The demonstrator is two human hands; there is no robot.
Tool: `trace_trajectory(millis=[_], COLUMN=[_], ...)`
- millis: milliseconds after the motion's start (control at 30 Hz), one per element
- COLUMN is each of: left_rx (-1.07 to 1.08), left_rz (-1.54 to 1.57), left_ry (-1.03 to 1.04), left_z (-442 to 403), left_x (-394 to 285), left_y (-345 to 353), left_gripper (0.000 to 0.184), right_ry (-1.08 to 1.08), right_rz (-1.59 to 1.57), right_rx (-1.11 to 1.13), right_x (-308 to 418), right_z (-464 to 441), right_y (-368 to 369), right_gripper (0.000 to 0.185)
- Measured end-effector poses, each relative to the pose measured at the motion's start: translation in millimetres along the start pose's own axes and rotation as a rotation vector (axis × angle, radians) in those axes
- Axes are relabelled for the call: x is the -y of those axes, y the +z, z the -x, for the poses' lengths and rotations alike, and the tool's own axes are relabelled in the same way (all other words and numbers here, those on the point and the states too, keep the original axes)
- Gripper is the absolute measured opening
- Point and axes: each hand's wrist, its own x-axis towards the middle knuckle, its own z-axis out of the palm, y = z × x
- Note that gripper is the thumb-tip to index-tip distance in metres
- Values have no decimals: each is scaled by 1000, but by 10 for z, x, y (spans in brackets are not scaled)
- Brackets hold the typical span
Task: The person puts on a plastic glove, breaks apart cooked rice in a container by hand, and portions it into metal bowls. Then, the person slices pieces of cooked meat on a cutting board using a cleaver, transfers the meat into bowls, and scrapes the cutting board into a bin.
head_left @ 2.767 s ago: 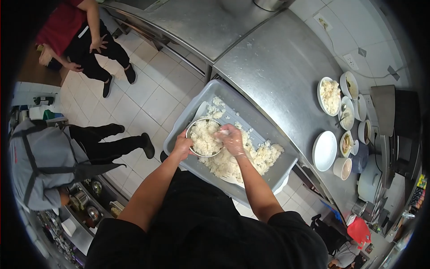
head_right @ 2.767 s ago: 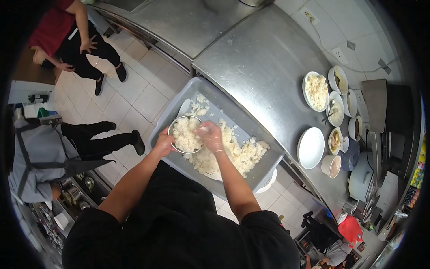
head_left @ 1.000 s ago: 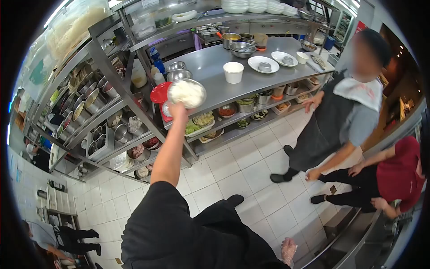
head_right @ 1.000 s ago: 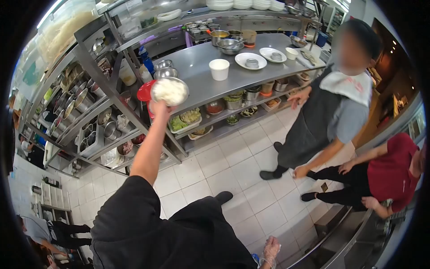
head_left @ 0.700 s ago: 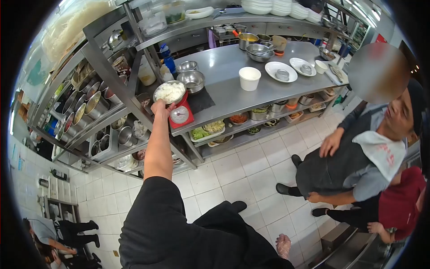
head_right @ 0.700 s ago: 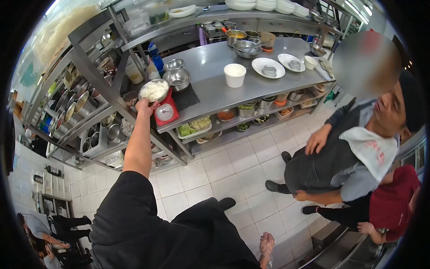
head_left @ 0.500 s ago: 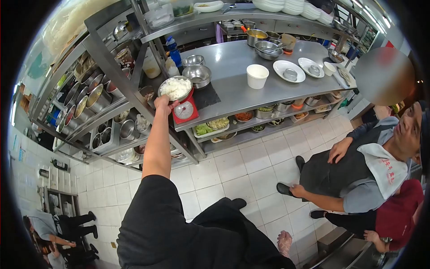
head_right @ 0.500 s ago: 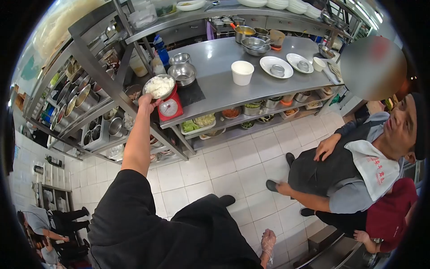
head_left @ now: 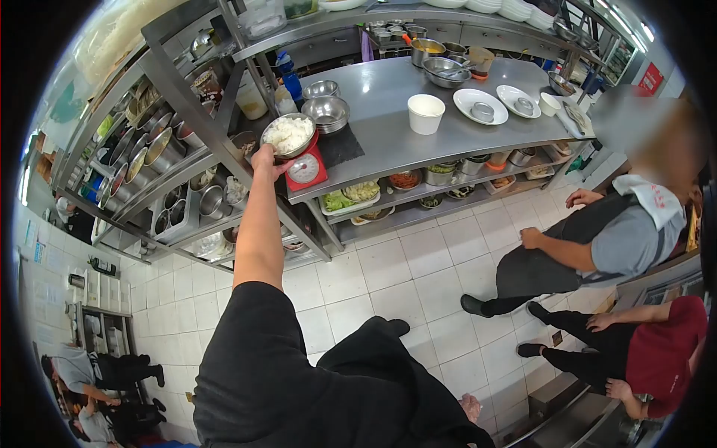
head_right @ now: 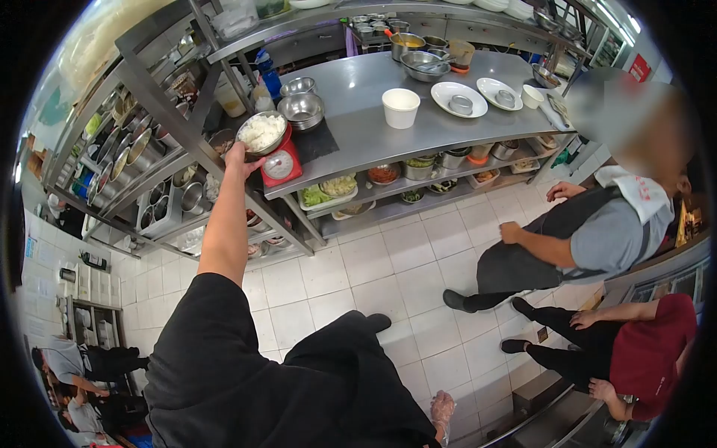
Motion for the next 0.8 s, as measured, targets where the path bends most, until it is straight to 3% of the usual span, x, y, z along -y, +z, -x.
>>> trace_trajectory(millis=[200, 333, 400, 433, 500, 533, 567, 600, 633, 667, 700, 733, 800], left_rx=[-99, -17, -161, -100, -96, -96, 21, 151, 228, 331, 444, 554, 745], left_rz=[-12, 19, -1, -42, -113, -115, -190, -274, -310, -350, -389, -436, -574], left_ry=[61, 115, 182, 204, 412, 409, 471, 513, 553, 465, 372, 306, 173], left_z=[134, -783, -461, -585, -12, 112, 198, 308, 455, 647, 864, 1093, 1663], left_x=[68, 309, 249, 244, 209, 188, 235, 362, 528, 716, 966, 1278, 2051], left_y=[65, -124, 78, 58, 328, 378, 438, 521, 705, 934, 1169, 1425, 1926], left_gripper=[54, 49, 52, 46, 29, 29, 23, 19, 19, 20, 22, 22, 23], right_ry=[38, -113, -245, -372, -422, -454, -569, -555, -689, -626, -695, -710, -866], right_rz=[59, 54, 132, 224, 182, 148, 196, 83, -72, -204, -175, -291, -296], right_rx=[-27, -39, -61, -80, -96, -94, -67, -47, -42, 1, -7, 64, 0], right_x=[-232, -586, -173, 164, 859, 1218, 1613, 1988, 2587, 3210, 3695, 4047, 4480], right_z=[-82, -618, -716, -800, -1028, -1141, -1268, -1355, -1278, -1149, -1052, -961, -857], right_y=[-90, 29, -29, -58, -64, -75, -100, -87, -143, -190, -254, -301, -412], right_gripper=[42, 41, 40, 40, 38, 38, 39, 44, 46, 47, 49, 49, 51])
